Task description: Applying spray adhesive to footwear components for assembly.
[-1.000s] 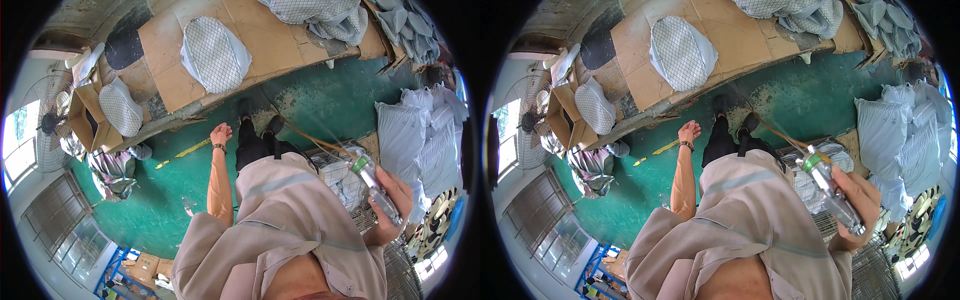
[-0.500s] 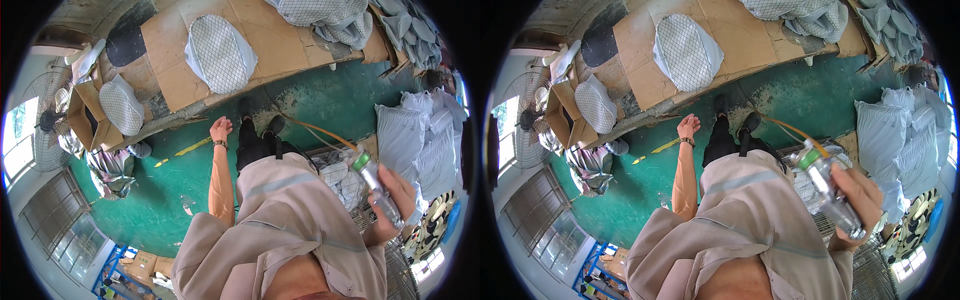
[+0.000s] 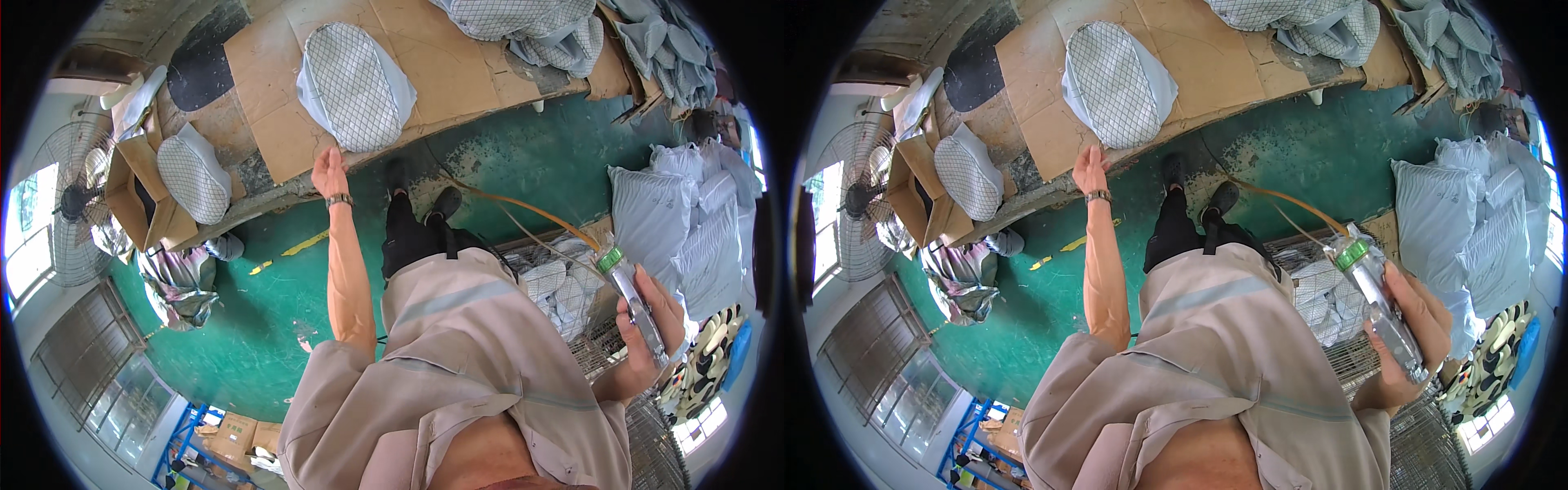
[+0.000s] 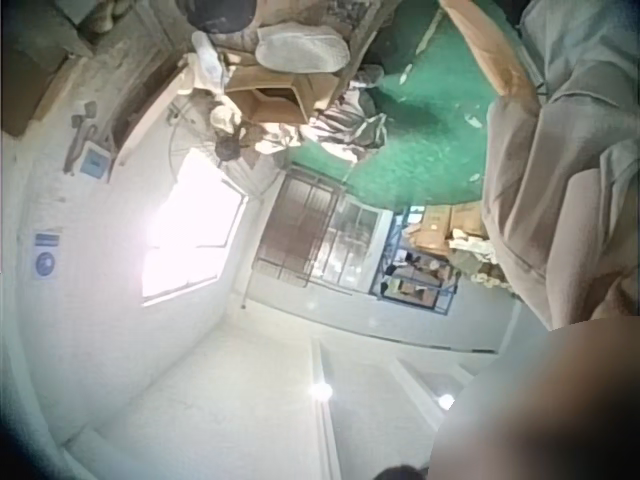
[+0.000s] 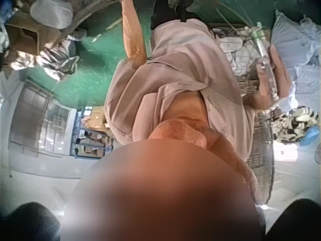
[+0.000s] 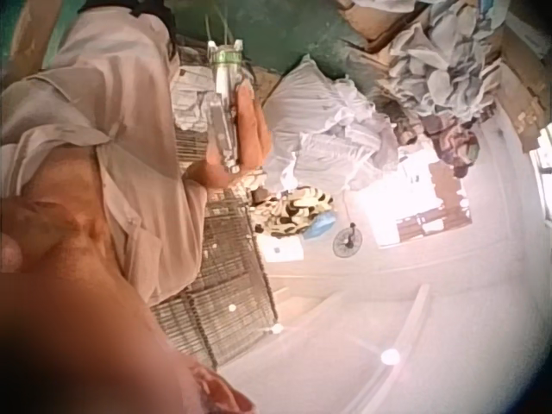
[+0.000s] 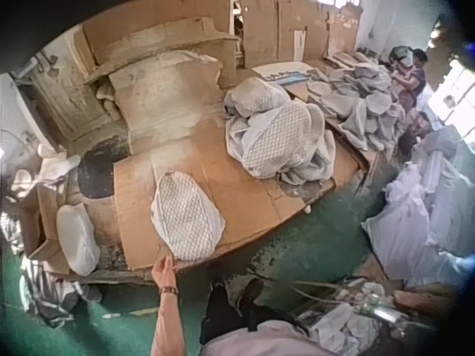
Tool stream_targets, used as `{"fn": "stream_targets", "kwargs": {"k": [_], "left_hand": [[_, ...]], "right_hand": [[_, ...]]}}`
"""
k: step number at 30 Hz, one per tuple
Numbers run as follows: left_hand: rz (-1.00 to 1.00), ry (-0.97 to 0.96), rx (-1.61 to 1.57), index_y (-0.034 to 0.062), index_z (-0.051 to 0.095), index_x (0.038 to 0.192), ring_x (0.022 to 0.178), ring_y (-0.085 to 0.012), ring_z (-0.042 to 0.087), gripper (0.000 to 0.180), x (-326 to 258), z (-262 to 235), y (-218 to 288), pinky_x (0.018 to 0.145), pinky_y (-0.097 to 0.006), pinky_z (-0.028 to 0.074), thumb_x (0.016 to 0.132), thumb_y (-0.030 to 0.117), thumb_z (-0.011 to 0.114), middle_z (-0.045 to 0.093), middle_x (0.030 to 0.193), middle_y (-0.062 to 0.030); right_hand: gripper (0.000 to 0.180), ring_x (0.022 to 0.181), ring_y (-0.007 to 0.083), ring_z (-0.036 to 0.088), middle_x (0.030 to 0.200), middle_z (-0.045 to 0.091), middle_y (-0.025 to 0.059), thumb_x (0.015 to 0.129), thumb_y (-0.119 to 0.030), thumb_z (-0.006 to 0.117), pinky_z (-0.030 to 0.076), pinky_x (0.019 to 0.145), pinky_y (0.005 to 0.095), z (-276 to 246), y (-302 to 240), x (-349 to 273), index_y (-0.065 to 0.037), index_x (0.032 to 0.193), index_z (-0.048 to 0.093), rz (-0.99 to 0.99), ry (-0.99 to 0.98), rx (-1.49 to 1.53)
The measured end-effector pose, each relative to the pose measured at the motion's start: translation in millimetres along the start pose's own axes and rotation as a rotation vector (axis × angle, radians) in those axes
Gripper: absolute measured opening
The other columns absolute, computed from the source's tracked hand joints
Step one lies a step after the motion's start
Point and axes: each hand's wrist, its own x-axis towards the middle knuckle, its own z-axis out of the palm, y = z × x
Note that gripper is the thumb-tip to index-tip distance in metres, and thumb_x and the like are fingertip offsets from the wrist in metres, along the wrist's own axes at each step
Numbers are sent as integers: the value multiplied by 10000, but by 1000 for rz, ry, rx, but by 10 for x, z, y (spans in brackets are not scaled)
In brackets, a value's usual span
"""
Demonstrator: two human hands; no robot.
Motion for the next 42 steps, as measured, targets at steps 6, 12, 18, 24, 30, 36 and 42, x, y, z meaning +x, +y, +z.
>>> {"fn": "stream_targets", "kwargs": {"k": [6, 12, 18, 24, 30, 36, 42], "left_hand": [[171, 10, 720, 17, 780, 951, 736, -138, 690, 283, 316, 199, 356, 734, -322, 545, 806, 259, 794, 724, 772, -65], [35, -189, 489, -32, 773, 937, 637, -135, 680, 291, 213, 330, 903, 639, -281, 559, 792, 217, 811, 730, 762, -84], [-9, -240, 212, -63, 746, 977, 632, -162, 668, 309, 279, 509, 1472, 594, -286, 566, 801, 182, 815, 705, 755, -94], [-123, -227, 151, -90, 724, 988, 622, -183, 679, 313, 574, 493, 1449, 565, -295, 579, 784, 126, 821, 709, 768, -112], [-126, -317, 315, -71, 738, 937, 603, -158, 665, 253, 688, 483, 1597, 542, -283, 553, 784, 119, 808, 706, 752, -106], [-21, -426, 283, -64, 740, 923, 583, -135, 621, 249, 477, 513, 2051, 549, -248, 492, 801, 145, 796, 689, 724, -79], [110, -409, 282, -42, 745, 915, 600, -132, 624, 247, 436, 571, 2691, 569, -256, 505, 796, 166, 802, 691, 732, -68]], "right_hand": [[599, 777, 196, 663, 1111, 683, 184, 759, -274, 771, 501, 779, 287, -334, 244, -264, 63, 1245, 676, 43, -289, 38], [569, 904, 248, 679, 1127, 687, 192, 737, -169, 790, 500, 858, 321, -132, 13, -159, 45, 1252, 678, 168, -249, 154], [568, 984, 277, 649, 1051, 710, 173, 716, -197, 795, 457, 902, 335, -66, -49, -110, 17, 1233, 698, 159, -285, 157], [569, 745, 290, 659, 872, 677, 184, 692, -216, 794, 475, 697, 328, 167, -214, 60, 45, 1188, 699, -24, -221, 224], [586, 653, 264, 624, 775, 633, 165, 672, -217, 787, 442, 615, 318, 196, -360, 203, 53, 1184, 691, -130, -298, 273], [587, 645, 256, 591, 776, 609, 152, 677, -83, 747, 443, 608, 314, 425, -456, 257, 44, 1244, 658, -91, -226, 208], [605, 693, 249, 617, 834, 634, 164, 685, -32, 742, 473, 659, 299, 507, -478, 225, 51, 1276, 638, -27, -202, 267]]}}
